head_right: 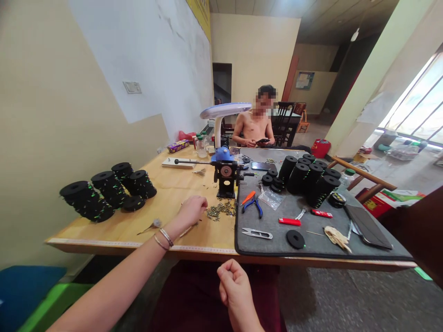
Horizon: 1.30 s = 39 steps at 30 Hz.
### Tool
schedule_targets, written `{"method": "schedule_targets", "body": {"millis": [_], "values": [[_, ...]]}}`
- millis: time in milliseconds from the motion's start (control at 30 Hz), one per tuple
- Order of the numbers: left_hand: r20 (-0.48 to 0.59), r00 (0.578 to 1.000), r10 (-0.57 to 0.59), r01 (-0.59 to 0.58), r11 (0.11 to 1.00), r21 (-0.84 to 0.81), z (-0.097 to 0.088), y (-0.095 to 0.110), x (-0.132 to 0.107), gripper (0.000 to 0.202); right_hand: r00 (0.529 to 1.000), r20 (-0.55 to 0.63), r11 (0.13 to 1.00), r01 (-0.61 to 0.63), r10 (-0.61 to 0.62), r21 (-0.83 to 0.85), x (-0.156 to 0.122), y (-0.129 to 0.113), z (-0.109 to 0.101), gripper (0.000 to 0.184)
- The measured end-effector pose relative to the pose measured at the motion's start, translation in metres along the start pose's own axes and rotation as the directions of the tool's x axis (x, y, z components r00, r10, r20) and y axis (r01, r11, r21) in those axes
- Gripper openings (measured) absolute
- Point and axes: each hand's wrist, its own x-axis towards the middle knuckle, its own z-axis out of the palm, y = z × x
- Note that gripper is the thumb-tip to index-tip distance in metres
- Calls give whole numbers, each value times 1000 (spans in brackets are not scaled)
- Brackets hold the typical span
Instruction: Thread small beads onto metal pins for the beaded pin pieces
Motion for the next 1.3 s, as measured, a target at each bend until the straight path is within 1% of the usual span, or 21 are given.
{"method": "schedule_targets", "body": {"millis": [100, 200, 267, 367, 433, 567, 633, 700, 733, 767, 800, 833, 867, 900, 933, 967, 1033, 1100, 1200, 1233, 1300], "values": [[88, 996, -14, 10, 999, 36, 6, -5, 15, 10, 1000, -10, 1000, -2, 2, 3, 0, 0, -1, 38], [167, 986, -22, 13, 998, 54, 13, -7, 23, 24, 1000, -19, 1000, -13, 13, 0, 0, -1, -1, 39], [198, 980, -27, 18, 999, 49, 17, -7, 26, 31, 1000, -20, 1000, -19, 19, 0, -1, -2, 0, 40], [213, 977, -20, 18, 1000, 10, 18, -9, 28, 32, 1000, -20, 1000, -21, 21, -2, -3, -5, 2, 40], [201, 980, -1, 9, 999, -38, 15, -9, 27, 31, 1000, -24, 1000, -17, 17, -2, -4, -8, 4, 39], [100, 995, 32, -13, 982, -187, 2, -6, 15, 10, 999, -39, 1000, -17, 17, -8, -7, -16, 8, 38], [42, 998, 44, -30, 958, -287, -4, 0, -1, 13, 1000, -18, 1000, -25, 25, -12, -8, -20, 10, 39], [26, 998, 63, -47, 912, -407, -6, 7, -26, 15, 1000, 9, 1000, -16, 16, -21, -10, -24, 13, 39], [30, 997, 75, -51, 866, -497, -4, 11, -41, 15, 1000, 17, 1000, -6, 7, -30, -11, -26, 15, 38], [67, 996, 52, 12, 697, -717, -2, 16, -58, 13, 1000, 23, 999, 2, -1, -38, -12, -28, 16, 38], [143, 990, 16, 117, 482, -868, 2, 21, -74, 13, 1000, 25, 999, 5, -4, -42, -13, -29, 18, 38], [257, 966, 4, 247, 267, -932, 8, 25, -90, 15, 1000, 26, 999, 3, -2, -40, -14, -30, 20, 37], [357, 934, -7, 357, 69, -932, 14, 29, -104, 17, 1000, 29, 999, -6, 7, -35, -14, -31, 23, 37], [428, 904, -4, 426, -97, -900, 20, 33, -116, 19, 999, 35, 999, -17, 18, -30, -15, -31, 25, 36], [468, 884, 3, 456, -234, -859, 27, 36, -125, 20, 999, 44, 999, -28, 29, -27, -16, -31, 27, 36], [498, 867, 19, 474, -339, -812, 34, 38, -133, 20, 998, 55, 999, -37, 38, -28, -16, -31, 29, 36], [558, 827, 69, 517, -483, -706, 46, 41, -141, 18, 996, 80, 998, -47, 50, -40, -17, -29, 32, 37], [632, 769, 95, 562, -572, -597, 55, 42, -145, 13, 994, 98, 997, -52, 57, -51, -17, -26, 34, 39], [713, 696, 89, 582, -652, -486, 62, 41, -148, 9, 991, 109, 996, -66, 72, -60, -15, -21, 34, 40], [723, 684, 91, 582, -666, -467, 63, 41, -149, 9, 991, 111, 996, -69, 75, -62, -15, -20, 34, 40], [722, 684, 105, 580, -680, -449, 65, 40, -150, 11, 991, 112, 995, -71, 79, -70, -13, -18, 33, 39]]}}
